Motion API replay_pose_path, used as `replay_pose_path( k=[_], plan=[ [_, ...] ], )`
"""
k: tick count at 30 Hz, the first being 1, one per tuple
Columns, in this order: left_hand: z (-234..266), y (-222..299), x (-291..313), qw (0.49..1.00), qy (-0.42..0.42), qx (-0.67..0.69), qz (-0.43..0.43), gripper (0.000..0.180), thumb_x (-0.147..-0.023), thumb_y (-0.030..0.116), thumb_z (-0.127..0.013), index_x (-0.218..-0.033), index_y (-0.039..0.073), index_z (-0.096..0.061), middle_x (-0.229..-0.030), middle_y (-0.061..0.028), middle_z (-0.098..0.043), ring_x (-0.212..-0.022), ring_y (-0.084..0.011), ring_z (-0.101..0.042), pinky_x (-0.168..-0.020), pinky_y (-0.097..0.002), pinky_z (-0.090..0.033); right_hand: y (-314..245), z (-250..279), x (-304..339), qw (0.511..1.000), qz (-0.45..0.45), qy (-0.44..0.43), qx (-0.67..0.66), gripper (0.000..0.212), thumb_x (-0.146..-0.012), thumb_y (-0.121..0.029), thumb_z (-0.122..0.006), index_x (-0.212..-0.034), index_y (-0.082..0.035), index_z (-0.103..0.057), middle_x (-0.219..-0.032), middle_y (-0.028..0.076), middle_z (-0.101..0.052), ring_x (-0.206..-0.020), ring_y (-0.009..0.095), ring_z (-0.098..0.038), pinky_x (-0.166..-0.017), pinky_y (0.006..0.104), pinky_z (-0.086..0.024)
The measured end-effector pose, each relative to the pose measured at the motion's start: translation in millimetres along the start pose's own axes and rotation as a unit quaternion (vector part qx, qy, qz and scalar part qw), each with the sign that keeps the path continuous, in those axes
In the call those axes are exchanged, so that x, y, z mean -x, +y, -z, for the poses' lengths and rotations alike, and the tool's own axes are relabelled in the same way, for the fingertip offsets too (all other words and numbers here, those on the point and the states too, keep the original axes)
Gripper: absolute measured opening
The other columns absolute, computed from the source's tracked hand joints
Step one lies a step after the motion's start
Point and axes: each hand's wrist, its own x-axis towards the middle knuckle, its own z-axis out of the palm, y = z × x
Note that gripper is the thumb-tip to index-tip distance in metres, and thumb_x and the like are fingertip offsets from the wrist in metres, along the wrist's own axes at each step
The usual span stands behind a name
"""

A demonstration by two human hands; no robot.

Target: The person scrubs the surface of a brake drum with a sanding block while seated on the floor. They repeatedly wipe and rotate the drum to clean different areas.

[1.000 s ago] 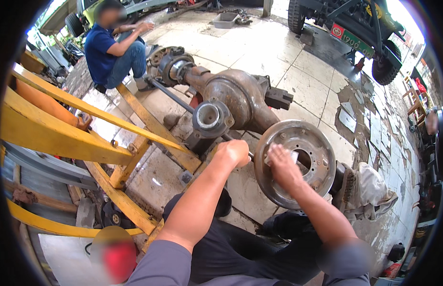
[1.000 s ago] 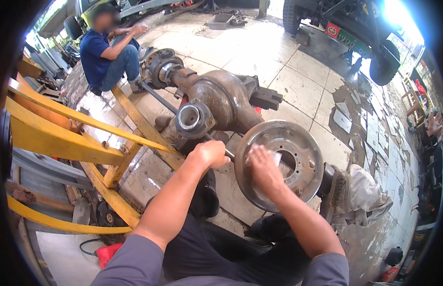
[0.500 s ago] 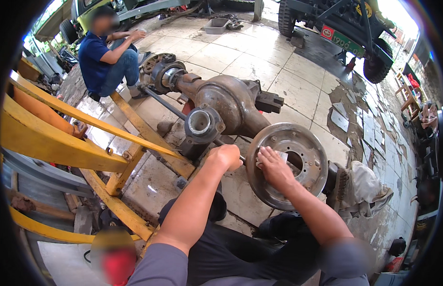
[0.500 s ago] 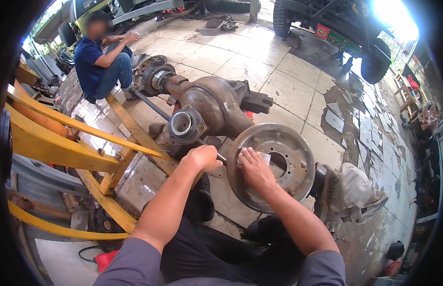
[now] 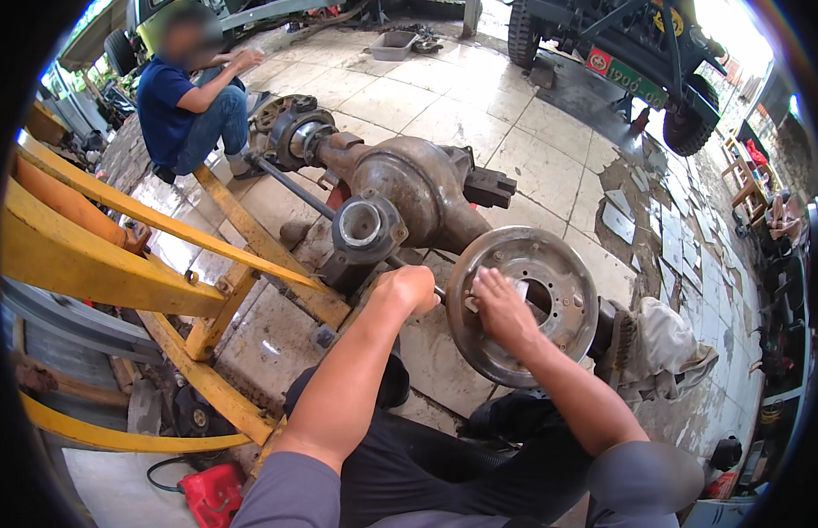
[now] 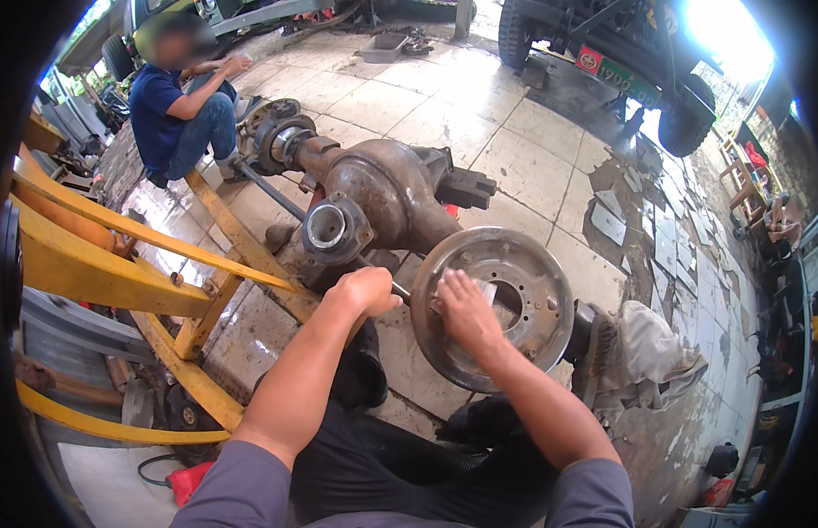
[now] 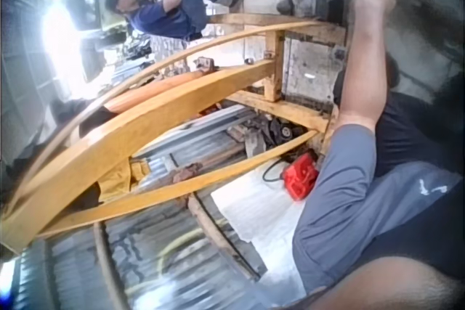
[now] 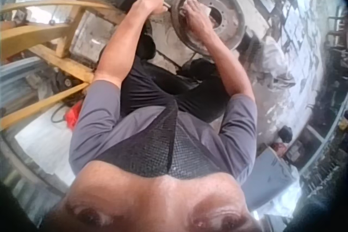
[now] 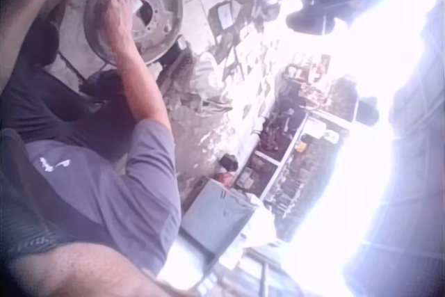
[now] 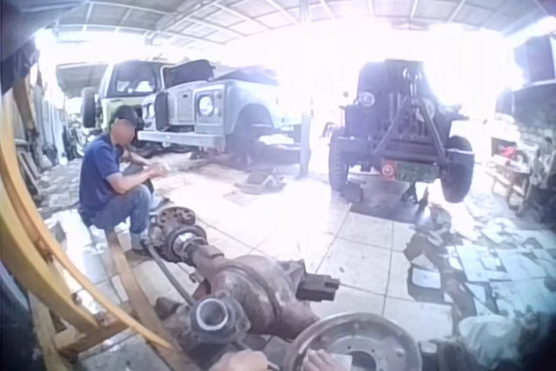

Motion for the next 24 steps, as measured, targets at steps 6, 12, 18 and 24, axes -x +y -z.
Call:
replay_pose_path(
  k=[6, 12, 18, 24],
  plan=[
    [-1.3, 2.1, -1.7, 1.000, -0.005, 0.005, 0.005, 0.042, -0.091, 0.039, -0.065, -0.114, 0.004, -0.069, -0.119, -0.0183, -0.066, -0.114, -0.0334, -0.062, -0.096, -0.0436, -0.050, 8.2, 4.6, 0.6, 0.999, -0.026, 0.011, -0.019, 0.038, -0.096, -0.018, -0.056, -0.127, 0.002, -0.056, -0.141, 0.021, -0.051, -0.136, 0.037, -0.043, -0.113, 0.0472, -0.035],
    [2.7, 5.2, 4.6, 1.000, 0.005, 0.009, 0.003, 0.043, -0.091, 0.039, -0.065, -0.115, 0.003, -0.068, -0.120, -0.0189, -0.066, -0.114, -0.0341, -0.061, -0.097, -0.0437, -0.050, 0.0, -3.3, 4.0, 1.000, 0.011, -0.014, -0.020, 0.037, -0.097, -0.022, -0.055, -0.127, 0.000, -0.056, -0.142, 0.019, -0.050, -0.137, 0.035, -0.043, -0.112, 0.0477, -0.036],
    [-5.7, -6.0, -4.9, 0.999, 0.029, -0.022, -0.016, 0.042, -0.092, 0.039, -0.064, -0.114, 0.005, -0.070, -0.116, -0.0149, -0.069, -0.110, -0.0308, -0.065, -0.092, -0.0409, -0.053, -12.2, -1.8, 4.5, 0.999, 0.033, -0.038, 0.021, 0.038, -0.097, -0.023, -0.053, -0.129, -0.001, -0.055, -0.145, 0.018, -0.048, -0.140, 0.033, -0.039, -0.115, 0.0468, -0.033],
    [-7.8, -4.8, -11.0, 0.999, 0.024, -0.016, -0.023, 0.044, -0.090, 0.039, -0.066, -0.111, 0.000, -0.069, -0.117, -0.0222, -0.066, -0.112, -0.0357, -0.062, -0.096, -0.0433, -0.050, -4.6, -5.9, 1.4, 0.999, 0.013, -0.010, 0.032, 0.040, -0.097, -0.022, -0.053, -0.131, -0.001, -0.053, -0.145, 0.019, -0.048, -0.139, 0.033, -0.040, -0.115, 0.0470, -0.032]
  ],
)
